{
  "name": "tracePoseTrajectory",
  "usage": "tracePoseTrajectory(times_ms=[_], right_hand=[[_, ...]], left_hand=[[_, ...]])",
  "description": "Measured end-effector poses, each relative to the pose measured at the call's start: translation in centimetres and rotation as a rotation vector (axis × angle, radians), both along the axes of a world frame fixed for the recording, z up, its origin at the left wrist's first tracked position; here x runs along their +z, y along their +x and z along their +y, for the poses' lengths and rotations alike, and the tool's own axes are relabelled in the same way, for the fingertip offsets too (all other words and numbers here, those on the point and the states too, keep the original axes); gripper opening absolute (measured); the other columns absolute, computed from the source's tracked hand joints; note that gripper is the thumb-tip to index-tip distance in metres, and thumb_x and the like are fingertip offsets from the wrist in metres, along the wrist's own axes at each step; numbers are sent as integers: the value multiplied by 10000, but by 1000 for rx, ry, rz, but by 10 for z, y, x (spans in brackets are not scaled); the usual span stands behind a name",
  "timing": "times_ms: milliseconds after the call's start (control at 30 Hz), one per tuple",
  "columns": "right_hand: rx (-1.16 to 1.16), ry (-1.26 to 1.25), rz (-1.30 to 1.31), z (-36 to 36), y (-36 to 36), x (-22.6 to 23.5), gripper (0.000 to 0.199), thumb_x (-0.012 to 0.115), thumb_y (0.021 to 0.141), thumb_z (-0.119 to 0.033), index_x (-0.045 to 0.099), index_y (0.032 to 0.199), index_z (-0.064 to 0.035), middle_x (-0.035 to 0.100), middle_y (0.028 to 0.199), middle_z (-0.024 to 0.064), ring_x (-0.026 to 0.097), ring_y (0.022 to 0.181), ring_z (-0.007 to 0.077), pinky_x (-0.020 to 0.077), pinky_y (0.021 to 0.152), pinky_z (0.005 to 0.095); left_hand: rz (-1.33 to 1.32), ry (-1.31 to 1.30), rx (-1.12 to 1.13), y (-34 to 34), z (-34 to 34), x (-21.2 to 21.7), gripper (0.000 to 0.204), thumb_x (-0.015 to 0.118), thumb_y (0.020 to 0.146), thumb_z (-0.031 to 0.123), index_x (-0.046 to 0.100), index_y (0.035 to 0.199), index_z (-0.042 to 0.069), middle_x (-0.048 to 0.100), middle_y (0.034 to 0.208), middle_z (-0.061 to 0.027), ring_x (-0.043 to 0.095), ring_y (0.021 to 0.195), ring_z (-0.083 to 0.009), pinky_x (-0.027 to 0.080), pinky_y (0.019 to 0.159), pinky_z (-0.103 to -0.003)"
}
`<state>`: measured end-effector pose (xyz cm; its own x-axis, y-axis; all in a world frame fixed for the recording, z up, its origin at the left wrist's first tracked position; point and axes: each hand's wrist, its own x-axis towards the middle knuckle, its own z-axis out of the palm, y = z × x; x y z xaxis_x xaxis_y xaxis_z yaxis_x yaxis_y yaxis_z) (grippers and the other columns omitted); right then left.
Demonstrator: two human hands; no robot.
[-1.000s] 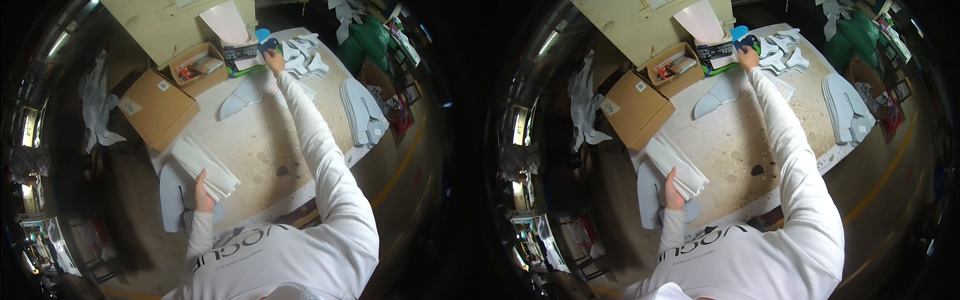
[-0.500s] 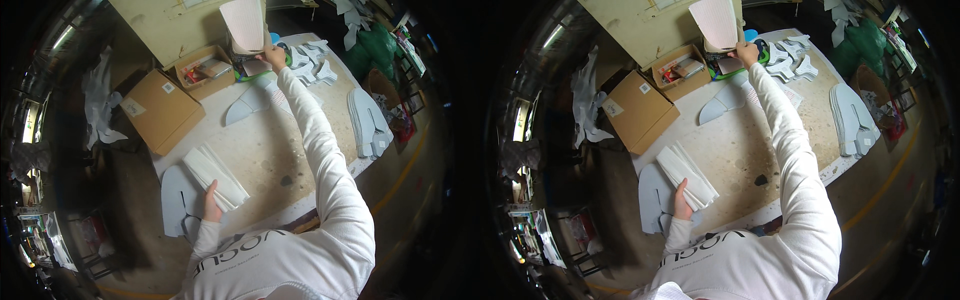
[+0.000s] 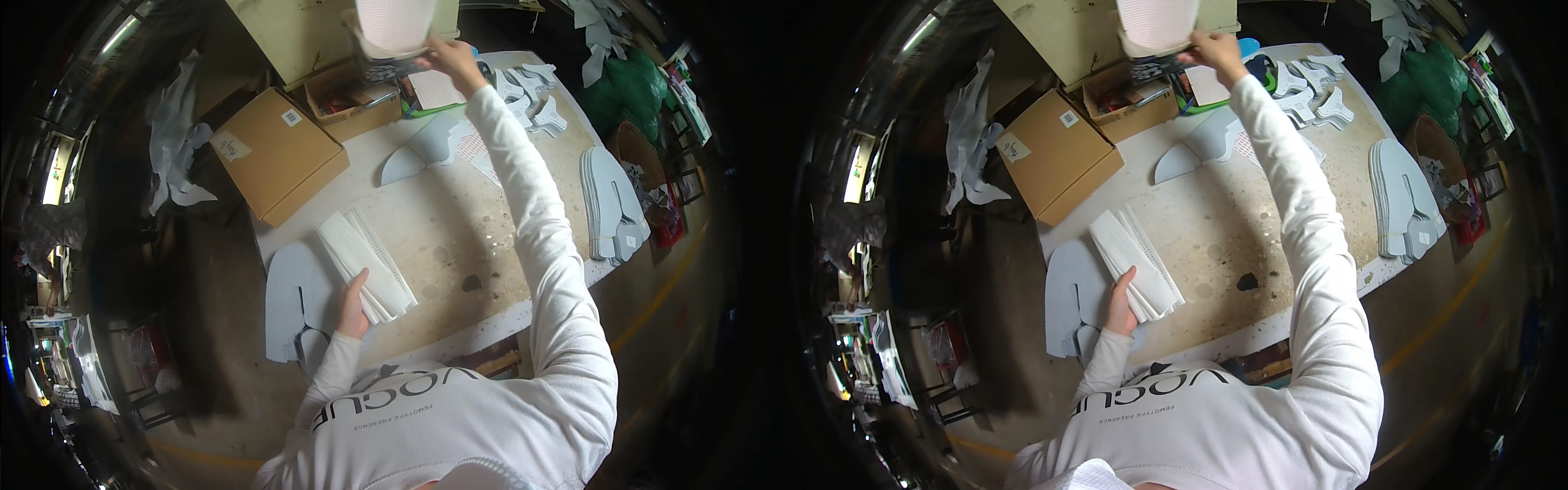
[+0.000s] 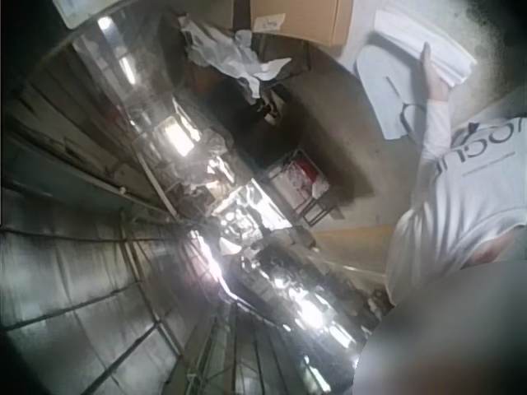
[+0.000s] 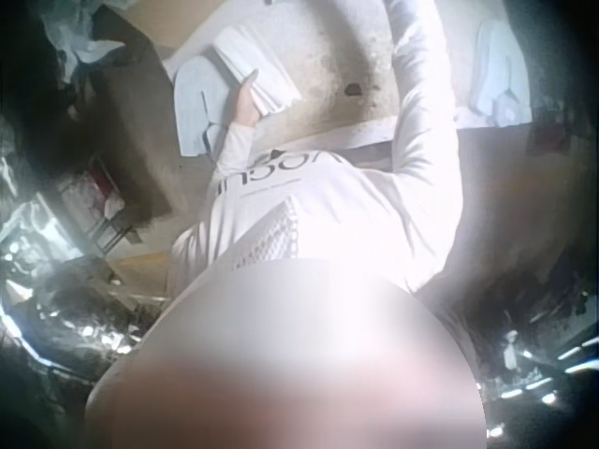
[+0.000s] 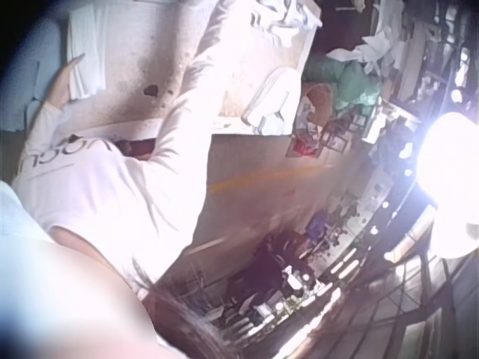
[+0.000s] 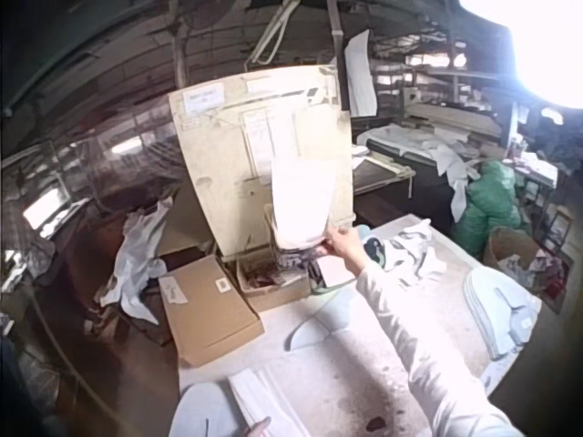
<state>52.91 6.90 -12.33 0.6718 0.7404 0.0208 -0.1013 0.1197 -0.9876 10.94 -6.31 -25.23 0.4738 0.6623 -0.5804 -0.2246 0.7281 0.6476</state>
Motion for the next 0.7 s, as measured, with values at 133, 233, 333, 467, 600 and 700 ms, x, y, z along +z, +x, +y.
tracePoseTrajectory(times_ms=[133,233,333,467,600,700], right_hand=[[102,3,88,57,-40,-4,371,593,882,-115,521,990,233,654,914,244,711,690,281,607,626,271],[93,-21,196,78,-61,-14,398,652,831,-109,515,927,253,658,858,277,705,617,315,607,530,305],[91,-138,39,86,-60,-16,449,645,846,-244,594,946,191,686,762,229,703,590,268,593,514,282],[175,-245,-78,86,-45,-21,558,624,868,-450,623,1040,81,700,768,179,691,588,209,572,531,250],[116,-203,-126,74,1,-40,692,545,875,-606,605,1182,11,703,847,187,702,727,223,555,683,311],[-447,-767,-750,48,57,-82,514,616,801,-501,685,1094,-84,666,1131,173,627,1085,315,507,872,450]], left_hand=[[1,-21,19,-1,0,2,458,626,905,193,481,1270,-45,573,1191,-148,589,1074,-248,501,908,-362],[1,7,50,-6,0,3,451,616,914,204,482,1267,-42,576,1186,-143,591,1070,-246,502,908,-363],[12,8,106,-16,0,2,453,608,921,219,480,1269,-40,576,1190,-136,587,1075,-238,496,914,-363],[42,-84,143,-28,0,-2,463,603,926,238,476,1277,-36,567,1208,-134,572,1100,-238,484,930,-366],[19,-66,147,-32,2,-3,476,606,925,248,469,1288,-27,556,1229,-138,557,1123,-245,474,943,-367],[-17,-78,180,-35,3,2,478,609,924,251,468,1295,-16,553,1240,-128,548,1139,-242,461,960,-362]])
